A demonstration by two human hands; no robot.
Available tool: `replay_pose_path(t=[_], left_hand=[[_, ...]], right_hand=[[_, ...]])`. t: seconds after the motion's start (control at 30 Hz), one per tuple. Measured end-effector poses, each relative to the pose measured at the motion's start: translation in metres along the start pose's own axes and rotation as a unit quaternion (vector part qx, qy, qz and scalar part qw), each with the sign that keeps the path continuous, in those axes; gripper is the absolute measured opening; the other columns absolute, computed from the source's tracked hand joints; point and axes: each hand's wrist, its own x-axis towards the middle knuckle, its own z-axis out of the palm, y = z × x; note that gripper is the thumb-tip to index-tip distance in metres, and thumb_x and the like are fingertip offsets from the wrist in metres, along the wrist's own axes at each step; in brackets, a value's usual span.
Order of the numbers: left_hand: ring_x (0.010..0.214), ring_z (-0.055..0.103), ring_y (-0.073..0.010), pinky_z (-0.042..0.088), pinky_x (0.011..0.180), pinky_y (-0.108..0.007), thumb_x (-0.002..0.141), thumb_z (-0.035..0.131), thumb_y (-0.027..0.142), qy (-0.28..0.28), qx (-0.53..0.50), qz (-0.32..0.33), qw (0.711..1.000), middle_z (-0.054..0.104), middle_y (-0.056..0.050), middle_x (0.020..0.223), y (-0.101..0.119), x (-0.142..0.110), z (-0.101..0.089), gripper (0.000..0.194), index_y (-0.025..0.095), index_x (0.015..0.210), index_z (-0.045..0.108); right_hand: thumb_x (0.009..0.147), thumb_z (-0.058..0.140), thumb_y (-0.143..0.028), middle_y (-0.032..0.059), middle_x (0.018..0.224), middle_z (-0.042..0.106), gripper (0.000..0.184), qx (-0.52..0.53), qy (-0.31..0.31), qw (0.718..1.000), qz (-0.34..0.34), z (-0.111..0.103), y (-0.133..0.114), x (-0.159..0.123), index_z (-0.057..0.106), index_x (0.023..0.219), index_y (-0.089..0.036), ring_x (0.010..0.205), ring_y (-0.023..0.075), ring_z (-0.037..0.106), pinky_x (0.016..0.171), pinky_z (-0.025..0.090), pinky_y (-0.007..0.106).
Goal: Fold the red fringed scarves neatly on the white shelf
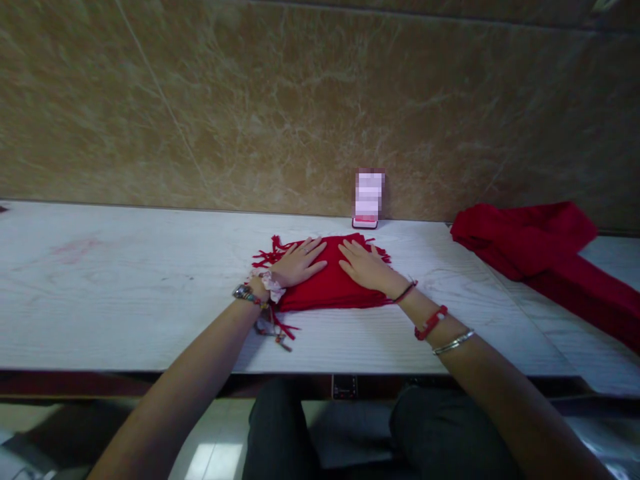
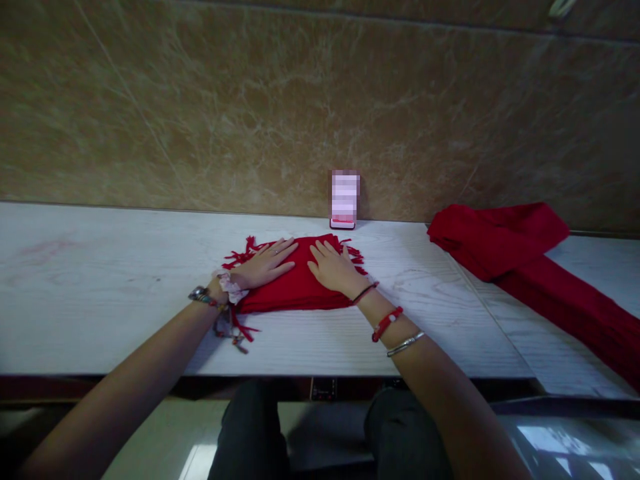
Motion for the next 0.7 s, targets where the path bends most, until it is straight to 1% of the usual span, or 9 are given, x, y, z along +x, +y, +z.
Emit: replay_pose_path(t=[0.1,0.2,0.33,0.43,0.5,0.53,0.63,0.7], left_hand=[[0.135,0.013,-0.0228,0.015,0.108,-0.043,0.092,0.024,0.043,-0.004,-0.001,-0.005,1.000,0.015,-0.009,0.147,0.002,0.001,0.000,0.056,0.014,0.140,0.022],[0.134,0.014,-0.0228,0.016,0.108,-0.042,0.091,0.025,0.043,0.000,0.000,0.000,1.000,0.017,-0.009,0.147,0.001,0.002,-0.001,0.056,0.013,0.139,0.023],[0.134,0.016,-0.0222,0.016,0.108,-0.042,0.091,0.024,0.045,0.025,0.010,0.026,0.999,0.019,-0.010,0.146,0.000,0.000,-0.004,0.055,0.014,0.138,0.027],[0.134,0.014,-0.0222,0.014,0.108,-0.045,0.092,0.021,0.046,0.059,0.015,0.043,0.997,0.019,-0.008,0.146,0.003,-0.002,-0.009,0.054,0.017,0.137,0.028],[0.135,0.011,-0.0220,0.013,0.108,-0.045,0.092,0.020,0.046,0.071,0.006,0.057,0.996,0.015,-0.007,0.147,0.007,-0.003,-0.011,0.054,0.019,0.138,0.025],[0.135,0.010,-0.0221,0.014,0.108,-0.045,0.092,0.019,0.047,0.064,0.000,0.064,0.996,0.014,-0.006,0.148,0.010,-0.003,-0.011,0.054,0.020,0.139,0.023],[0.135,0.008,-0.0231,0.013,0.107,-0.047,0.091,0.020,0.049,0.010,-0.005,0.076,0.997,0.014,-0.005,0.148,0.016,-0.002,-0.007,0.054,0.022,0.139,0.023],[0.135,0.008,-0.0222,0.012,0.107,-0.046,0.090,0.021,0.051,-0.017,-0.006,0.080,0.997,0.015,-0.005,0.148,0.016,-0.001,-0.005,0.057,0.021,0.139,0.022]], right_hand=[[0.090,0.024,-0.030,0.0084,0.146,0.023,0.049,0.010,-0.020,1.000,0.022,0.003,0.016,-0.006,0.030,0.136,-0.015,0.132,0.0252,0.021,0.101,0.019,0.060],[0.090,0.023,-0.027,0.0084,0.146,0.022,0.050,0.010,-0.019,0.998,0.053,0.006,0.039,-0.016,0.027,0.138,-0.016,0.132,0.0273,0.022,0.100,0.022,0.060],[0.090,0.024,-0.030,0.0119,0.144,0.027,0.049,0.023,0.015,0.995,0.096,0.018,0.070,-0.028,0.030,0.136,-0.016,0.131,0.0298,0.023,0.098,0.024,0.060],[0.090,0.024,-0.034,0.0133,0.144,0.027,0.051,0.080,0.042,0.991,0.098,0.023,0.081,-0.032,0.029,0.136,-0.014,0.132,0.0279,0.021,0.100,0.023,0.057],[0.090,0.023,-0.035,0.0126,0.144,0.026,0.052,0.117,0.067,0.987,0.090,0.019,0.077,-0.033,0.027,0.137,-0.014,0.133,0.0265,0.019,0.102,0.020,0.055],[0.090,0.023,-0.036,0.0120,0.145,0.025,0.053,0.135,0.081,0.984,0.083,0.016,0.073,-0.034,0.025,0.138,-0.015,0.133,0.0256,0.017,0.103,0.018,0.055],[0.090,0.022,-0.040,0.0102,0.147,0.019,0.057,0.164,0.108,0.980,0.037,0.002,0.048,-0.036,0.017,0.141,-0.016,0.134,0.0229,0.013,0.105,0.015,0.053],[0.089,0.025,-0.043,0.0094,0.147,0.017,0.060,0.144,0.093,0.985,-0.015,-0.004,0.031,-0.039,0.016,0.141,-0.016,0.135,0.0222,0.011,0.105,0.014,0.052]])
